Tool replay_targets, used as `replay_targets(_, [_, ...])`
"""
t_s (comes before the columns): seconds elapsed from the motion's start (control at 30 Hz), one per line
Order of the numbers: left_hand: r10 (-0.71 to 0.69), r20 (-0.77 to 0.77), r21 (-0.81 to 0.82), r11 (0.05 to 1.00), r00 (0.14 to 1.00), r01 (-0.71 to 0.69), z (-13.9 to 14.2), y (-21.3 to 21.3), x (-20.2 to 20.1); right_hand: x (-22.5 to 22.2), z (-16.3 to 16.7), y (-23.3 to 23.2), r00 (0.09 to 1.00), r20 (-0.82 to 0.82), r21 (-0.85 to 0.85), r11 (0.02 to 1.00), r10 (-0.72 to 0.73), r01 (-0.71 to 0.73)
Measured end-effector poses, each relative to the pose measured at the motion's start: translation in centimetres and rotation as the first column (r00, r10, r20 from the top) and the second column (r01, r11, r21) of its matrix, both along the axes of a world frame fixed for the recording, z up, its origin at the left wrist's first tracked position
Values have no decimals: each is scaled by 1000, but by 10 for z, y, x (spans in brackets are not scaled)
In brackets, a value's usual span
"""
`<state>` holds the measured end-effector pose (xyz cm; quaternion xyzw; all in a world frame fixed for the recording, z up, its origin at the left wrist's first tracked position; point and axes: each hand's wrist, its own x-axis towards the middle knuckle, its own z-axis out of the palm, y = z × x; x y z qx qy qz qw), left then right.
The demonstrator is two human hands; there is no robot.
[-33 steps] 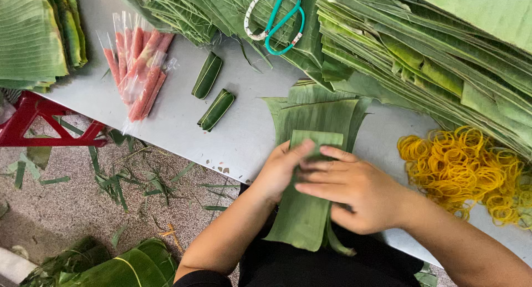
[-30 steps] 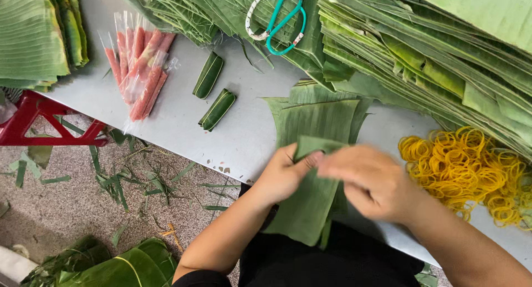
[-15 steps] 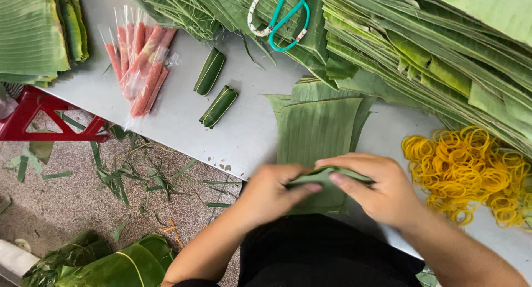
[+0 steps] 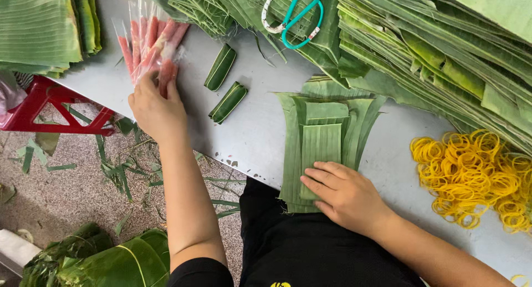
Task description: The person wraps sausages in cut banana leaf pieces, folding the leaf around each sausage and securing it with a yellow rubber band, placing finished wrapped sausages in a row on the table. They repeat this cycle, laying out new leaf pieces and reaching for sausages and rubber bands from the table.
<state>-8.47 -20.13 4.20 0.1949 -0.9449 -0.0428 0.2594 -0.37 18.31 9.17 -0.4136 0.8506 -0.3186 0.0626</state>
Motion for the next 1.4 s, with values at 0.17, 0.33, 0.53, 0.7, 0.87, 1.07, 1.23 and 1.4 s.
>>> replay_targets(0.17, [-30, 99, -52, 998, 995, 36, 17, 5, -4, -3, -4, 4, 999, 5, -45, 999, -31, 31])
replay_targets(0.33, [-96, -239, -133, 989, 966, 65, 33, -11, -42, 0, -6, 2, 998, 10, -30, 997, -65, 65])
replay_targets(0.53, [-61, -110, 202, 976, 992, 83, 30, -21, -89, 3, -7, 1, 995, 26, -22, 995, -97, 97])
replay_targets(0.7, [-227, -56, 177, 956, 972, 233, 16, -3, -44, 2, -7, 0, 996, 10, -36, 995, -93, 93])
replay_targets(0.87, [-361, -100, 224, 900, 927, 374, 20, 29, -15, 2, -8, 3, 998, 13, -15, 998, -63, 63])
replay_targets(1.07, [-108, -255, 267, 947, 961, 178, 72, 73, 28, -4, -11, 6, 989, 128, -42, 995, -79, 85])
replay_targets(1.23, [-546, -426, 878, -57, 722, 476, 86, 128, 83, -13, -11, 16, 808, 587, -256, 937, -44, 237])
replay_targets(1.4, [-571, -199, 888, -448, 796, -99, 52, 160, 92, -8, -21, 37, 486, 846, -399, 866, 220, 301])
